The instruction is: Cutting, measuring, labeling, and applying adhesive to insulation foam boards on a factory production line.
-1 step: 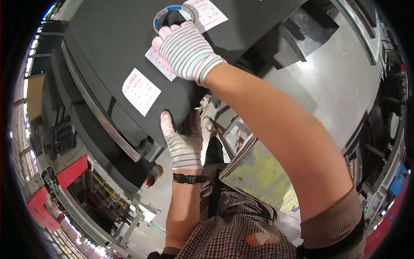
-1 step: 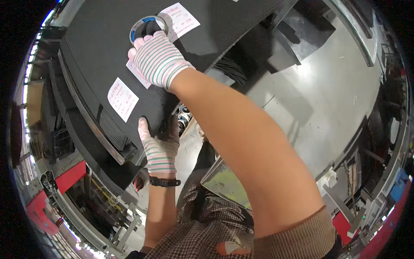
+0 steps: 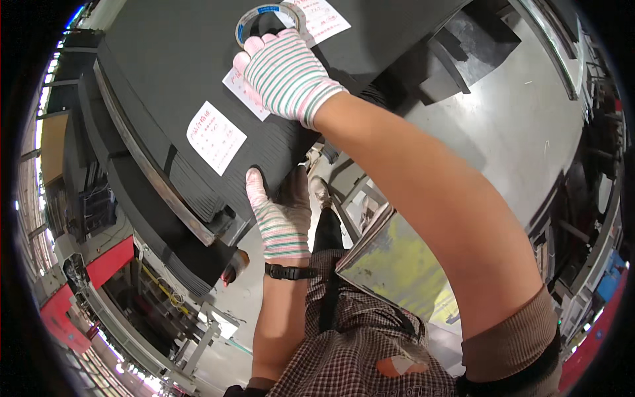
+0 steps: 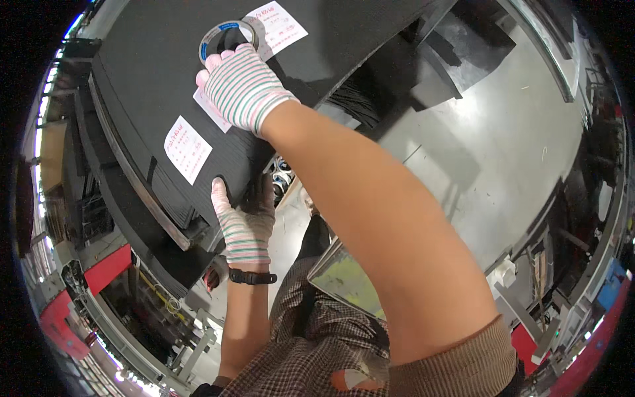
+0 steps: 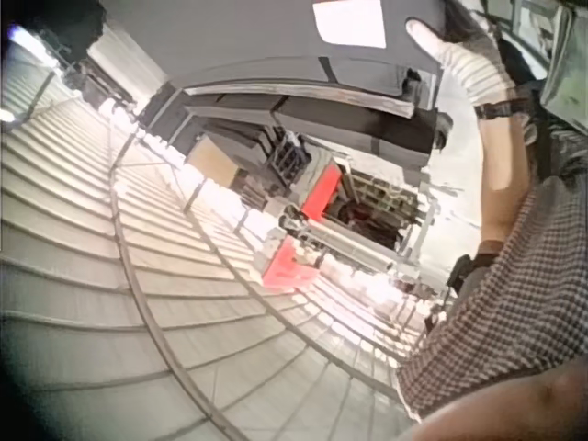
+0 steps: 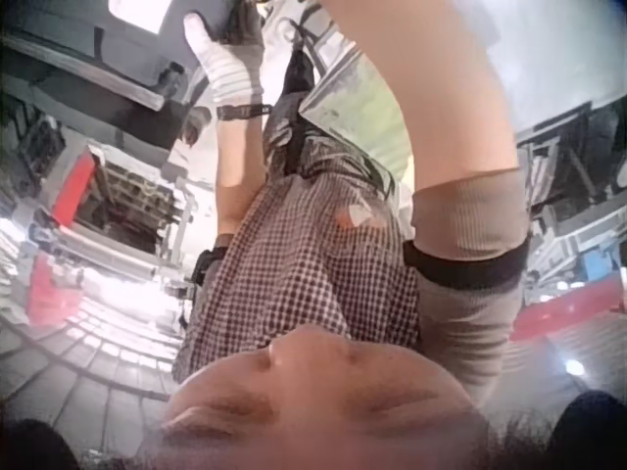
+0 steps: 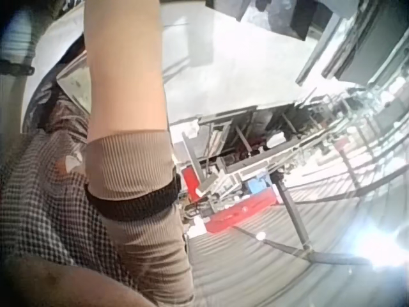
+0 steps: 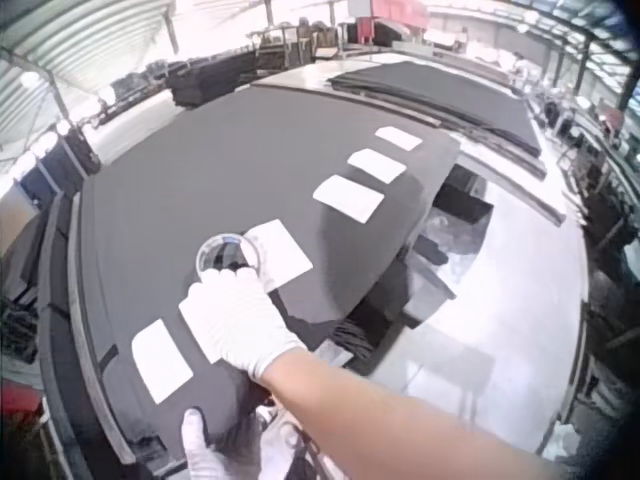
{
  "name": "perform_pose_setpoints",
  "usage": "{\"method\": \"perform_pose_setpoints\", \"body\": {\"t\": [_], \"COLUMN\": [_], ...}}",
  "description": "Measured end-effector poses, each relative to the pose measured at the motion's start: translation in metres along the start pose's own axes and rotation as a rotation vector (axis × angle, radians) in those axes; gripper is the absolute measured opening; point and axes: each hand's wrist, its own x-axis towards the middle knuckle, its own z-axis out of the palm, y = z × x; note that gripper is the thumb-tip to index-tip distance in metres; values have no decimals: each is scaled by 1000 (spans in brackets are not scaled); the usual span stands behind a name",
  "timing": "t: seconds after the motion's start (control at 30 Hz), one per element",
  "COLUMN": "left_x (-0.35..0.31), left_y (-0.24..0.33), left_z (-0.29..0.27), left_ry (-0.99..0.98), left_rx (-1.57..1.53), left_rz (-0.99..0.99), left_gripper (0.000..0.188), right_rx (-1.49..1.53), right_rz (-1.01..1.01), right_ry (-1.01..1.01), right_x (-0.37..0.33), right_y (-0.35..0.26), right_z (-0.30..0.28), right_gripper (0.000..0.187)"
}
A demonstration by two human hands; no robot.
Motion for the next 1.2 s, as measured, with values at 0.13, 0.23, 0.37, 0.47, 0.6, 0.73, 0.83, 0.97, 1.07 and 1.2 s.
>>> {"method": "perform_pose_setpoints", "body": {"t": [0.13, 0.23, 0.37, 0.47, 0.6, 0.73, 0.83, 0.97, 1.07, 1.2], "left_x": [-31, -46, -80, -119, -151, -166, -175, -159, -166, -152], "left_y": [-22, -44, -52, -68, -98, -87, -14, 23, 34, 62], "left_z": [-10, -50, -58, -101, -111, -142, -127, -101, -120, -149], "left_ry": [-254, -32, 33, 140, 135, -182, -513, -636, -633, -614], "left_rx": [58, -92, -210, -856, -769, -306, 465, 634, 722, 856], "left_rz": [76, -71, -212, -926, -993, -913, -661, -30, -133, -20], "left_gripper": [57, 49, 58, 58, 42, 41, 49, 43, 34, 17], "right_rx": [-72, -56, -58, -67, -138, -157, 248, 481, 588, 545], "right_rz": [-21, -30, -23, -35, -21, -133, -310, -531, -476, -464], "right_ry": [-11, 3, -13, 11, -22, -103, -308, -867, -1068, -1188], "right_x": [-2, -3, -5, -3, -4, -8, -62, -153, -152, -132], "right_y": [4, 1, 1, 4, 3, -40, -50, -100, -127, -102], "right_z": [5, 5, 9, 9, 0, -68, -121, -182, -184, -192], "right_gripper": [21, 21, 21, 22, 22, 18, 15, 29, 37, 32]}}
